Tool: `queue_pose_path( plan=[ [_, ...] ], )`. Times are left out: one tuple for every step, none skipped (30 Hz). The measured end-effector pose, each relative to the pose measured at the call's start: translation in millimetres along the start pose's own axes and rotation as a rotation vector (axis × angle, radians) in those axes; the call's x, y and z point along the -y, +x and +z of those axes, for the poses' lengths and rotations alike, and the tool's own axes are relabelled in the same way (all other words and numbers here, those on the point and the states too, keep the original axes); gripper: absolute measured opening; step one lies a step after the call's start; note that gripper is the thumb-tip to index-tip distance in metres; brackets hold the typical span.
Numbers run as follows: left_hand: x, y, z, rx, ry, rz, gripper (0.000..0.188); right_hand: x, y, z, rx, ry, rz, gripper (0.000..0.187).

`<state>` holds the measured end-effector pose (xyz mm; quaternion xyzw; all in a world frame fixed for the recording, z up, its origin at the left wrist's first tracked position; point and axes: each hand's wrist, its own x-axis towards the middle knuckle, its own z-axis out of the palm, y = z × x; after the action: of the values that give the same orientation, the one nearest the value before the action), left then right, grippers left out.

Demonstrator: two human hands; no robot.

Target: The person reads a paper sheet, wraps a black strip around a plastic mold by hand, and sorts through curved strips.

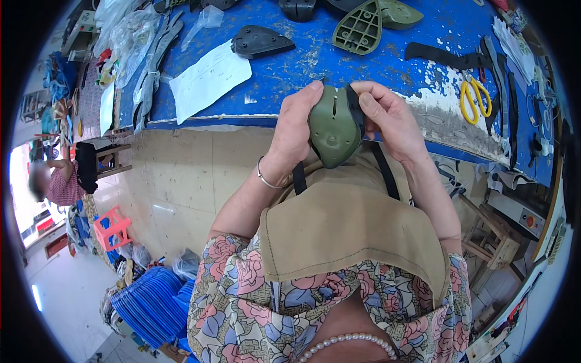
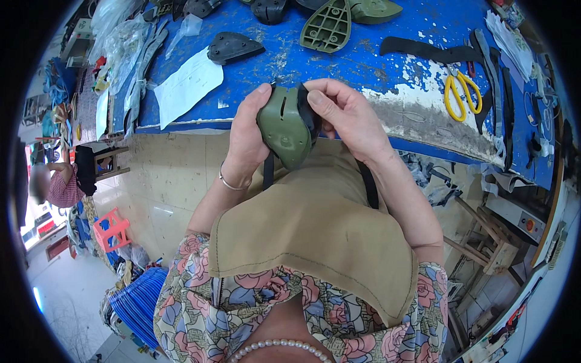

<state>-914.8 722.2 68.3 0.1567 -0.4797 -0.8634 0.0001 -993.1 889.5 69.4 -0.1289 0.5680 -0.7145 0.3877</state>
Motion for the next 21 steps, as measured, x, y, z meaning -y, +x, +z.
queue_pose_path(
  plan=[
    [-1, 2, 1, -0.019, -0.025, 0.010, 0.031, -2, 0, 0, 0.012, -0.100, -0.047, 0.039],
    [-1, 4, 1, -0.068, -0.034, -0.008, 0.031, -5, 1, 1, 0.018, -0.144, -0.101, 0.044],
    [-1, 4, 3, -0.051, -0.043, 0.031, 0.029, -8, 1, 2, 0.028, -0.169, -0.164, 0.048],
    [-1, 4, 4, -0.067, -0.037, 0.037, 0.027, -11, 2, 4, 0.034, -0.186, -0.196, 0.051],
    [-1, 4, 6, -0.082, -0.032, 0.046, 0.025, -13, 4, 5, 0.039, -0.201, -0.229, 0.054],
    [-1, 4, 8, -0.105, -0.038, 0.059, 0.025, -15, 6, 7, 0.041, -0.206, -0.235, 0.055],
    [-2, 3, 10, -0.128, -0.043, 0.073, 0.024, -16, 9, 9, 0.011, -0.192, -0.231, 0.056],
    [-2, 3, 13, -0.144, -0.054, 0.097, 0.024, -16, 12, 11, 0.010, -0.257, -0.360, 0.055],
    [-3, 2, 15, -0.161, -0.060, 0.073, 0.024, -15, 16, 13, -0.027, -0.304, -0.477, 0.055],
    [-4, 2, 17, -0.168, -0.072, 0.060, 0.024, -14, 20, 16, -0.052, -0.361, -0.593, 0.054],
    [-5, 2, 19, -0.184, -0.091, 0.041, 0.023, -11, 22, 15, -0.034, -0.382, -0.605, 0.054],
    [-7, 3, 21, -0.196, -0.119, 0.045, 0.023, -7, 25, 15, -0.001, -0.413, -0.615, 0.053],
    [-9, 5, 22, -0.211, -0.151, 0.042, 0.022, -3, 26, 15, 0.020, -0.433, -0.610, 0.053],
    [-11, 8, 22, -0.230, -0.185, 0.039, 0.022, 0, 27, 14, 0.042, -0.444, -0.569, 0.052],
    [-13, 10, 22, -0.228, -0.230, 0.000, 0.021, 4, 27, 14, 0.055, -0.444, -0.514, 0.052],
    [-16, 14, 21, -0.223, -0.274, -0.036, 0.021, 6, 28, 14, 0.078, -0.444, -0.490, 0.052],
    [-18, 16, 21, -0.232, -0.315, -0.073, 0.020, 8, 30, 14, 0.058, -0.444, -0.449, 0.051],
    [-18, 19, 20, -0.247, -0.352, -0.087, 0.020, 9, 32, 14, 0.053, -0.445, -0.440, 0.051],
    [-18, 21, 21, -0.273, -0.384, -0.097, 0.020, 9, 34, 15, 0.048, -0.445, -0.432, 0.051],
    [-17, 22, 20, -0.283, -0.419, -0.102, 0.020, 8, 35, 15, 0.024, -0.475, -0.450, 0.050],
    [-16, 24, 19, -0.298, -0.427, -0.113, 0.020, 6, 36, 16, -0.001, -0.506, -0.471, 0.048]
  ],
)
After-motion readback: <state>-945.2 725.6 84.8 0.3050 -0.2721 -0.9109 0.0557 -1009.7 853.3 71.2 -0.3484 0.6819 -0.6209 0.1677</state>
